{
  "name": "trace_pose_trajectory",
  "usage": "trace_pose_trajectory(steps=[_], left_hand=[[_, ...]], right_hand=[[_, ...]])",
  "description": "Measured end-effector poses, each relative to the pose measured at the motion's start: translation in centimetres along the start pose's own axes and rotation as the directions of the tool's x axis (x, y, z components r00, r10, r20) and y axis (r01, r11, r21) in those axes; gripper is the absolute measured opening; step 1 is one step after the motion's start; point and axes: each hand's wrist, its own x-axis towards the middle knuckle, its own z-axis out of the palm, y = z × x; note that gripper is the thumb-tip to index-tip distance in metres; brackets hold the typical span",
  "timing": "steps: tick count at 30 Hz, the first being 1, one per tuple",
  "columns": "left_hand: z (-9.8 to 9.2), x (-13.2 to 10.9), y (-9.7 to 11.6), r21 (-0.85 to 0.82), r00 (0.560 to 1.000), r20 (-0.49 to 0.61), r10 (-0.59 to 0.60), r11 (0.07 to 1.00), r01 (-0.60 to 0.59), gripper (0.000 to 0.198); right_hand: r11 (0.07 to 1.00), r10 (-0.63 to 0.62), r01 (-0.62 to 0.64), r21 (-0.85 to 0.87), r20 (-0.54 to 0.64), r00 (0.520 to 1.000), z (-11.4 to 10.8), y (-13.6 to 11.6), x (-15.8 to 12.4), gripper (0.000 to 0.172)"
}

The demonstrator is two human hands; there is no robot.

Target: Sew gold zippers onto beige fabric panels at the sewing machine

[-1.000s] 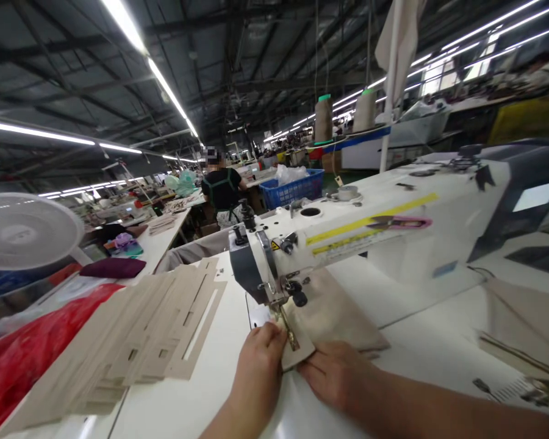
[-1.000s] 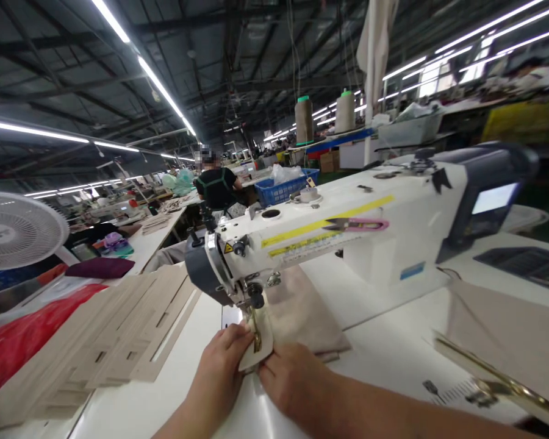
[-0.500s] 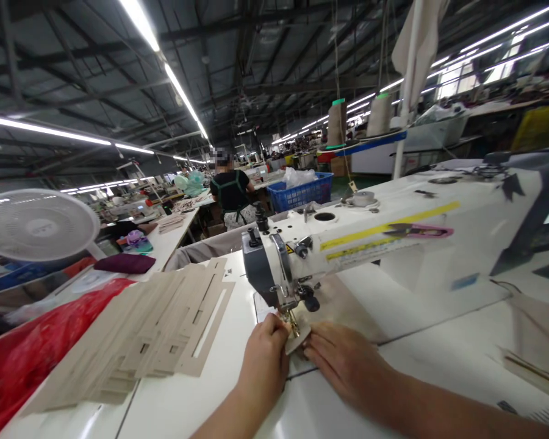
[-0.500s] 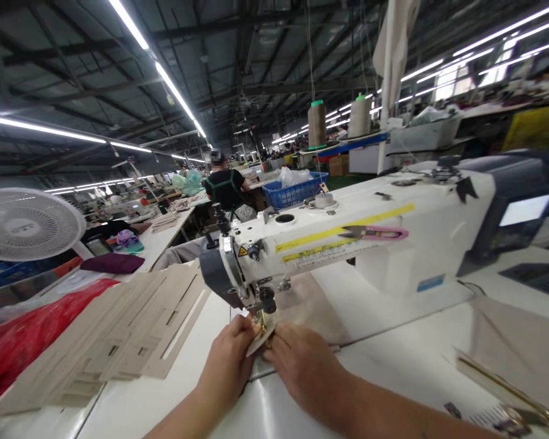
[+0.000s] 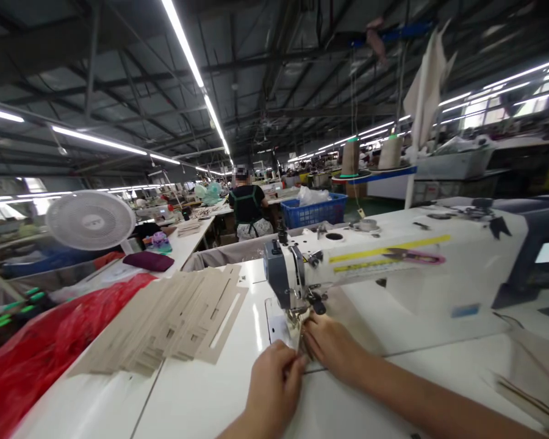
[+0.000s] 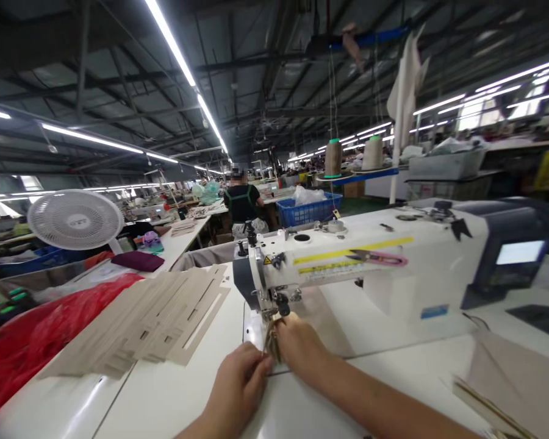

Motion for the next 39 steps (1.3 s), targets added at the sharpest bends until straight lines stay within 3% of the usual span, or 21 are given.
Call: trace_pose_trajectory(steps=[1,3,6,10,16,24,31,39], left_hand=[[0.1,-0.4,0.0,0.010,0.993,-0.027,0.113,0.994,-0.113,0.021],[0.3,-0.8,-0.2,0.074,0.946,-0.062,0.319,0.947,-0.314,0.031],[0.4,-0.8,-0.5,0.190,0.887,-0.025,0.461,0.873,-0.449,0.042],[0.5,-0.3,-0.5,0.197,0.891,0.090,0.445,0.869,-0.454,0.039],[0.3,0.4,0.1,0.182,0.885,0.128,0.448,0.866,-0.465,0.031],[0.1,0.8,0.5,0.224,0.861,0.194,0.470,0.833,-0.505,0.024],[0.3,0.8,0.5,0.242,0.852,0.191,0.488,0.817,-0.523,0.021],[0.4,0.8,0.6,0.279,0.860,0.214,0.463,0.815,-0.508,0.020]], right_hand=[[0.999,-0.004,0.006,0.041,-0.042,0.999,0.3,0.3,0.0,0.024],[0.993,0.015,-0.004,0.116,-0.099,0.995,0.9,0.9,0.0,0.024],[0.988,0.065,-0.047,0.144,-0.122,0.990,1.5,1.4,0.2,0.024],[0.993,0.072,-0.061,0.102,-0.099,0.992,1.6,1.5,0.5,0.026],[0.986,0.106,-0.118,-0.118,-0.102,0.989,0.4,0.5,0.2,0.029],[0.937,0.280,-0.296,-0.187,-0.109,0.954,0.2,-0.2,1.2,0.035],[0.937,0.272,-0.284,-0.204,-0.086,0.958,-0.2,-0.1,0.9,0.033],[0.885,0.405,-0.409,-0.224,-0.064,0.912,0.6,-0.1,2.4,0.035]])
